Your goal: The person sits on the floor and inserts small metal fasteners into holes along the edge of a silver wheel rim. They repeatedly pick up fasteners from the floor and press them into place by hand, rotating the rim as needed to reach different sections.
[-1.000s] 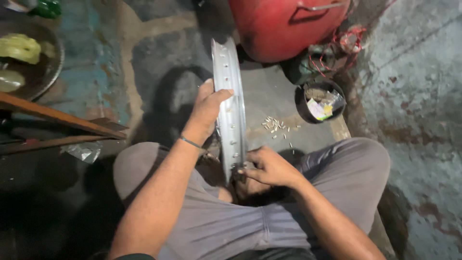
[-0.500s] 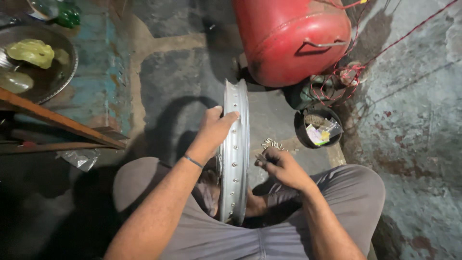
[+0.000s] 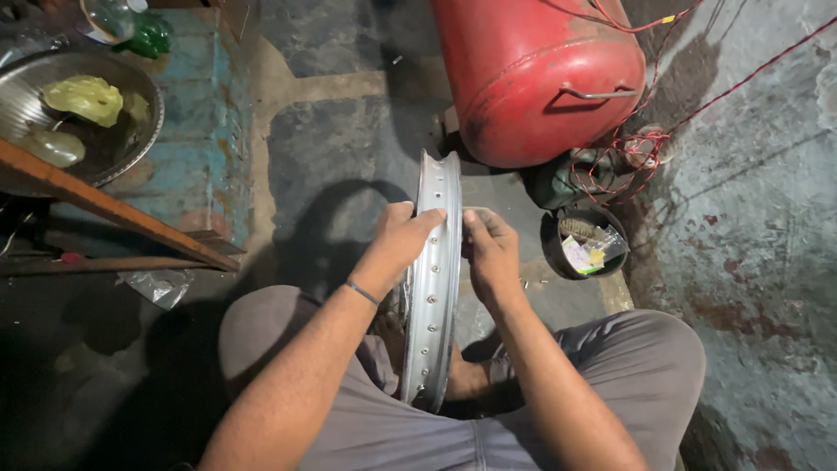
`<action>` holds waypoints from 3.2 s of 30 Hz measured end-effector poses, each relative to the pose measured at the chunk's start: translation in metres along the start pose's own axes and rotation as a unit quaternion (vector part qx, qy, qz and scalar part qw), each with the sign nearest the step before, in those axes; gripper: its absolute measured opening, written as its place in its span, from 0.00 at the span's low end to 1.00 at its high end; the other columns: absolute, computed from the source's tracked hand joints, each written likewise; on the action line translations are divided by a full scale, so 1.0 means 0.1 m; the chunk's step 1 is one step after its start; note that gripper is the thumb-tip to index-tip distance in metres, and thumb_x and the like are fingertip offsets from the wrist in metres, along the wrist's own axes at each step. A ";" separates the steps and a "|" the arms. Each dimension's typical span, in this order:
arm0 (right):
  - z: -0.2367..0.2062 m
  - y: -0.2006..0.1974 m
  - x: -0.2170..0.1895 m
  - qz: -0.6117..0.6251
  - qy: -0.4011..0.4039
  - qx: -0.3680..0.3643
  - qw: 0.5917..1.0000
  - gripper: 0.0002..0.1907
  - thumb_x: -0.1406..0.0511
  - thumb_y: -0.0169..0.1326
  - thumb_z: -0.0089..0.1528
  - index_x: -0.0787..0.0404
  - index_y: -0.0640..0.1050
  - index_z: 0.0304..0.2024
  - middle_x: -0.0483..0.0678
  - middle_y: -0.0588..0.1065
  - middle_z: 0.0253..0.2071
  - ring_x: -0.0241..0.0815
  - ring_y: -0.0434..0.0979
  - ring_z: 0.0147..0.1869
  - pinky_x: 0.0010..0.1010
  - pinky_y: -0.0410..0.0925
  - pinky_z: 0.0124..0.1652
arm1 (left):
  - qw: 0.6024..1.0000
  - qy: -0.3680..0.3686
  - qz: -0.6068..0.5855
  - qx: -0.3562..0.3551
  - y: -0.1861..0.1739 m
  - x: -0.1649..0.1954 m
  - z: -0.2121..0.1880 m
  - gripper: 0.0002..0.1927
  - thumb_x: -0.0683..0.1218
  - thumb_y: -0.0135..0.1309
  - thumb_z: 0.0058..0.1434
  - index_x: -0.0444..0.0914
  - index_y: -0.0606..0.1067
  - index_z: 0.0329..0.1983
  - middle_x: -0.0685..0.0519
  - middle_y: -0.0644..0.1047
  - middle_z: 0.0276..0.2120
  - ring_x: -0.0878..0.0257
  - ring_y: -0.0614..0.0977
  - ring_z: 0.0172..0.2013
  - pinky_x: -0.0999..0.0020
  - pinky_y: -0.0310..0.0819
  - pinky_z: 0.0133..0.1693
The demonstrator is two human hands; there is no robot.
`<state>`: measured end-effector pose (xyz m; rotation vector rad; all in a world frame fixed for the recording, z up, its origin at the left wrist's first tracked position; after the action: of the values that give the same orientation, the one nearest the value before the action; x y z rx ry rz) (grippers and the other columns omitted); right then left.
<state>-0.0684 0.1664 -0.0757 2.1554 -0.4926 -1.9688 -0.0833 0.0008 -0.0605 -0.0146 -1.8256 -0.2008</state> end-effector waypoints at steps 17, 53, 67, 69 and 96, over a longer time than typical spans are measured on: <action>-0.29 -0.27 0.53 0.111 0.089 -0.012 0.990 0.05 0.68 0.57 0.66 0.65 0.75 0.41 0.48 0.75 0.30 0.39 0.74 0.29 0.30 0.68 0.31 | 0.999 0.020 -0.011 0.025 0.00 0.03 0.01 0.12 0.45 0.57 0.58 0.28 0.78 0.34 0.51 0.80 0.26 0.66 0.80 0.25 0.66 0.75 0.26; 0.42 -0.03 -0.13 -0.108 -0.036 -0.004 0.993 0.06 0.67 0.56 0.65 0.63 0.75 0.41 0.43 0.70 0.25 0.34 0.69 0.25 0.27 0.63 0.26 | 1.000 0.010 0.003 0.013 -0.01 -0.06 0.07 0.13 0.46 0.57 0.58 0.29 0.80 0.36 0.51 0.81 0.27 0.65 0.81 0.27 0.65 0.75 0.29; 0.18 -0.11 0.02 0.057 0.022 0.047 0.997 0.07 0.66 0.56 0.66 0.64 0.73 0.42 0.46 0.72 0.26 0.37 0.72 0.27 0.28 0.67 0.31 | 0.976 -0.024 -0.201 -0.080 0.11 -0.28 0.17 0.11 0.44 0.52 0.60 0.32 0.77 0.39 0.49 0.82 0.30 0.61 0.84 0.28 0.64 0.79 0.33; 0.24 -0.10 -0.08 0.019 -0.034 0.086 0.996 0.08 0.65 0.55 0.69 0.65 0.75 0.44 0.46 0.74 0.29 0.37 0.72 0.29 0.28 0.67 0.32 | 0.987 0.024 -0.142 -0.064 -0.01 -0.36 0.25 0.19 0.50 0.50 0.73 0.27 0.78 0.40 0.51 0.79 0.31 0.63 0.78 0.30 0.64 0.72 0.35; -1.65 0.15 0.13 -0.386 -0.045 -0.344 0.855 0.08 0.63 0.64 0.60 0.62 0.82 0.33 0.52 0.78 0.23 0.47 0.80 0.23 0.35 0.70 0.27 | 0.992 0.112 0.028 0.041 -0.19 -0.43 0.71 0.16 0.48 0.47 0.63 0.32 0.79 0.29 0.50 0.80 0.24 0.64 0.77 0.27 0.65 0.72 0.32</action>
<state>0.0942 0.1329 -0.0646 1.8820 1.0940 -2.0850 -0.1420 -0.0037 -0.1223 0.0144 -1.6053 -0.0828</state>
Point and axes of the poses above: each hand's wrist, its own z-axis towards the middle knuckle, its own y-axis out of the palm, x = y × z, the point moved 7 cm from there along z, towards the middle knuckle
